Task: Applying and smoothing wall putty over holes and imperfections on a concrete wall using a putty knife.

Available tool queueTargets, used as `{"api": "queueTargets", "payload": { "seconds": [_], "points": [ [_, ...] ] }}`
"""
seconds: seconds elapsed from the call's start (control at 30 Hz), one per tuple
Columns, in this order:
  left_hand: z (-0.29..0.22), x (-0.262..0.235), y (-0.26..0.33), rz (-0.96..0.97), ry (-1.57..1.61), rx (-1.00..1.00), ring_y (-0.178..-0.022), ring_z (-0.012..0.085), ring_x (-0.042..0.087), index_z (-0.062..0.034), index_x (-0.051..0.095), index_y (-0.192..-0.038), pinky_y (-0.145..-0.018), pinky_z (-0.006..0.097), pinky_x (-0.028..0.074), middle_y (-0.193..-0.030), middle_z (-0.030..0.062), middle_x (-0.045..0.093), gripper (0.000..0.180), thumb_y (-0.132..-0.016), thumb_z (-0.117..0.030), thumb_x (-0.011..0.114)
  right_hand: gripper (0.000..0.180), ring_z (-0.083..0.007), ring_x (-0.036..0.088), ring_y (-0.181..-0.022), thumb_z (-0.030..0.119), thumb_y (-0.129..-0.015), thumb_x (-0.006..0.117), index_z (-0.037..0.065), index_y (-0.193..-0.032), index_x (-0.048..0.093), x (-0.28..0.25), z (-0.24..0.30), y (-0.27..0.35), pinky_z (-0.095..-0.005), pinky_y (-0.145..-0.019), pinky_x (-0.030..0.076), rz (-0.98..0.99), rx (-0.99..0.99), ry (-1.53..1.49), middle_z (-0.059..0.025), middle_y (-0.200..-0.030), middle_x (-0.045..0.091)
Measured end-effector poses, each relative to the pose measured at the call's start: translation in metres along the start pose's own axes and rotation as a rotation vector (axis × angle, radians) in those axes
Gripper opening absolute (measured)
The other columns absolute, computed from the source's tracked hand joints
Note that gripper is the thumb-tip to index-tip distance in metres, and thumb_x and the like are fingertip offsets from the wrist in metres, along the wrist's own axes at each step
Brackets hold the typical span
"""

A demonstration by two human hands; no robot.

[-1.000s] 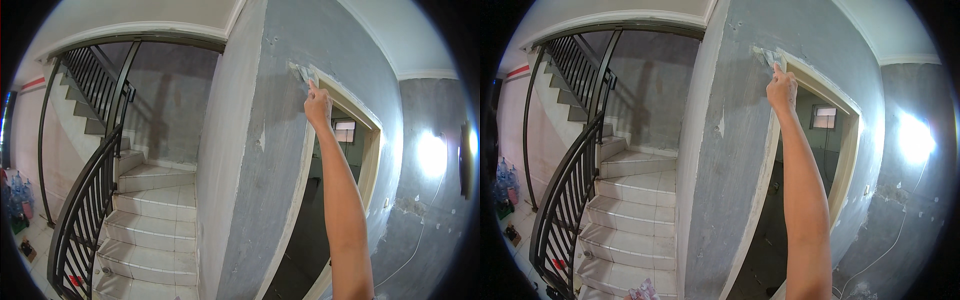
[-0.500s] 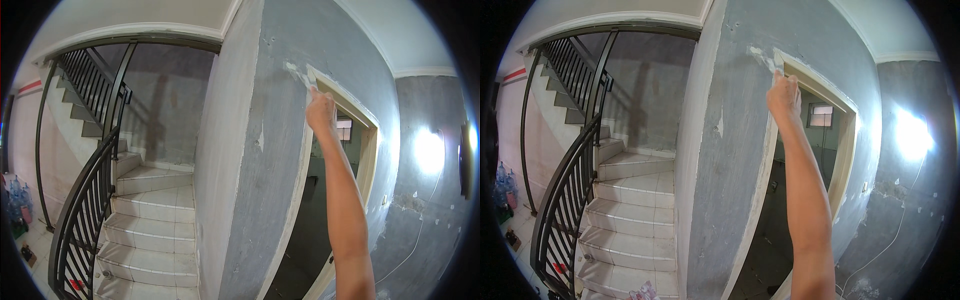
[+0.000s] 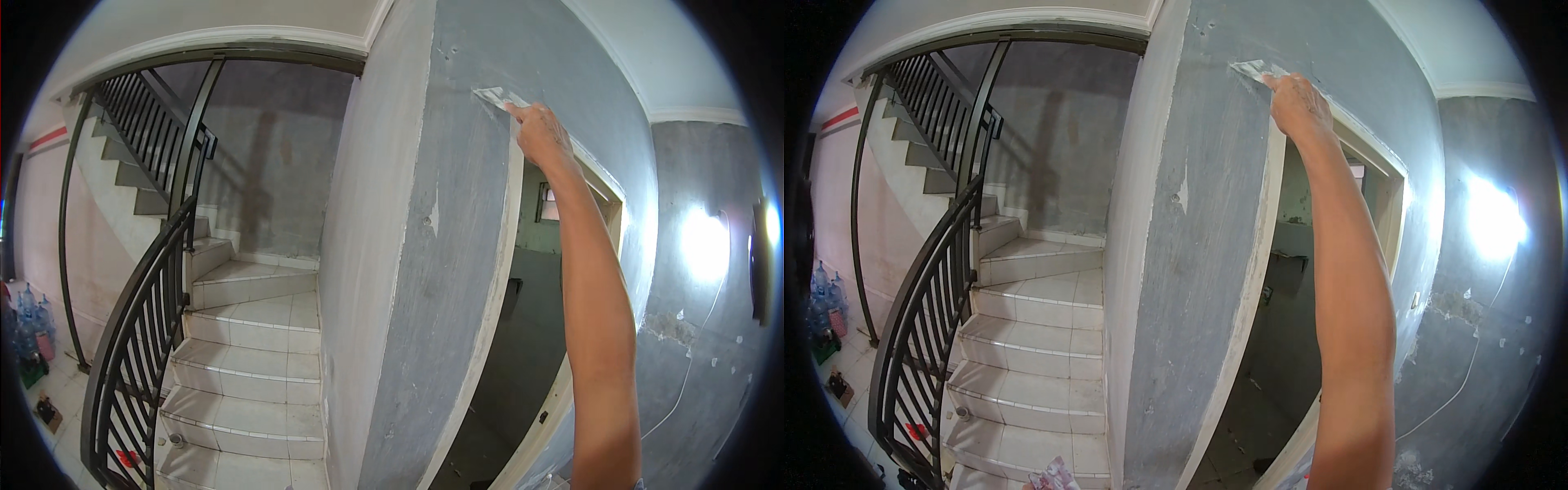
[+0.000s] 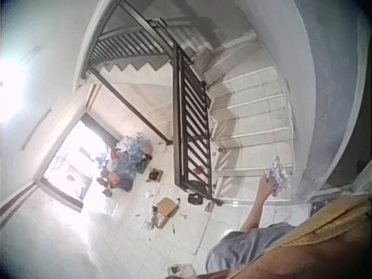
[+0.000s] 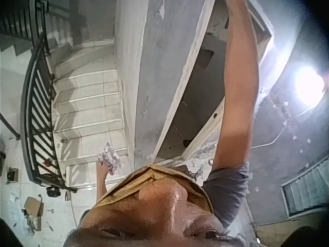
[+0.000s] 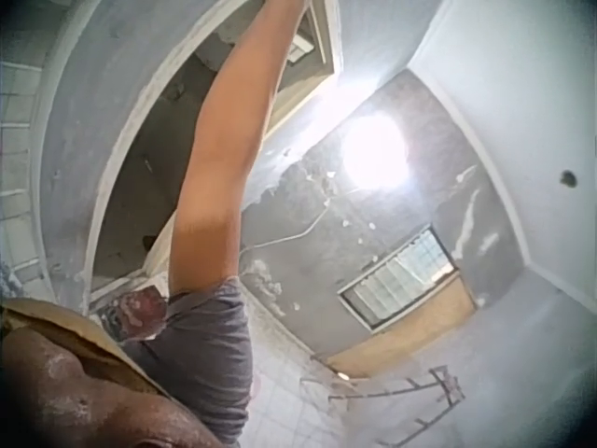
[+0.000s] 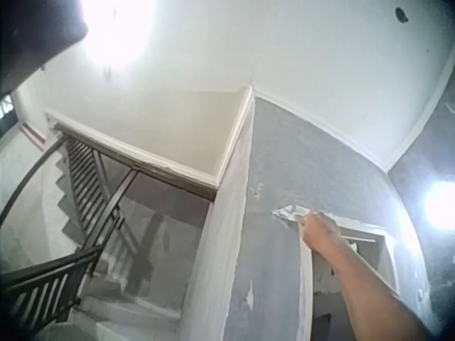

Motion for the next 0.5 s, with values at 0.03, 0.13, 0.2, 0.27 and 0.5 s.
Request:
{"api": "queueTargets", "payload": {
  "seconds": [0.03, 0.13, 0.2, 0.27, 0.5],
  "points": [
    [0.004, 0.000, 0.001, 0.016, 0.009, -0.009, -0.053, 0.0141, 0.055, -0.0002, 0.056, -0.085, -0.044, 0.027, 0.045, -0.065, 0.0056, 0.056, 0.027, -0.093, -0.026, 0.056, 0.044, -0.0314, 0.054, -0.114, 0.005, -0.092, 0.041, 0.026, -0.127, 0.057, 0.001, -0.002, 0.004, -0.0427, -0.096, 0.045, 0.003, 0.003, 0.000, -0.0137, -0.122, 0.056],
    [-0.010, 0.003, 0.004, 0.033, 0.013, -0.016, -0.054, 0.0145, 0.056, 0.0002, 0.056, -0.086, -0.045, 0.027, 0.045, -0.067, 0.0059, 0.056, 0.026, -0.093, -0.025, 0.057, 0.042, -0.0314, 0.053, -0.115, 0.005, -0.092, 0.042, 0.024, -0.127, 0.057, -0.002, 0.001, 0.025, -0.0437, -0.096, 0.044, 0.088, 0.027, 0.032, -0.0135, -0.126, 0.054],
    [-0.019, 0.000, 0.009, 0.011, 0.059, -0.059, -0.055, 0.0146, 0.056, 0.0002, 0.055, -0.088, -0.045, 0.027, 0.045, -0.067, 0.0062, 0.056, 0.026, -0.092, -0.025, 0.057, 0.041, -0.0323, 0.055, -0.112, 0.006, -0.091, 0.044, 0.021, -0.127, 0.057, 0.002, 0.002, 0.037, -0.0446, -0.095, 0.044, 0.189, 0.035, -0.003, -0.0144, -0.125, 0.055],
    [-0.015, -0.004, 0.010, -0.008, 0.110, -0.096, -0.056, 0.0148, 0.056, 0.0002, 0.055, -0.089, -0.045, 0.027, 0.045, -0.068, 0.0065, 0.057, 0.026, -0.092, -0.025, 0.057, 0.041, -0.0328, 0.056, -0.111, 0.006, -0.090, 0.045, 0.019, -0.127, 0.057, -0.001, -0.001, 0.039, -0.0449, -0.094, 0.045, 0.227, 0.062, -0.077, -0.0144, -0.124, 0.056],
    [-0.013, -0.015, 0.004, -0.050, 0.101, -0.002, -0.056, 0.0151, 0.057, -0.0008, 0.054, -0.093, -0.046, 0.027, 0.047, -0.070, 0.0070, 0.057, 0.024, -0.092, -0.025, 0.056, 0.041, -0.0385, 0.060, -0.094, 0.004, -0.086, 0.045, 0.015, -0.123, 0.060, 0.000, -0.009, 0.013, -0.0437, -0.086, 0.047, -0.185, 0.060, -0.204, -0.0238, -0.093, 0.063]
  ]
}}
Point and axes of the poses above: each hand's wrist, its own y-axis away from the middle knuckle, its own x-axis out of the palm, z = x × y, the point moved 10 cm from there along -y, towards the middle knuckle
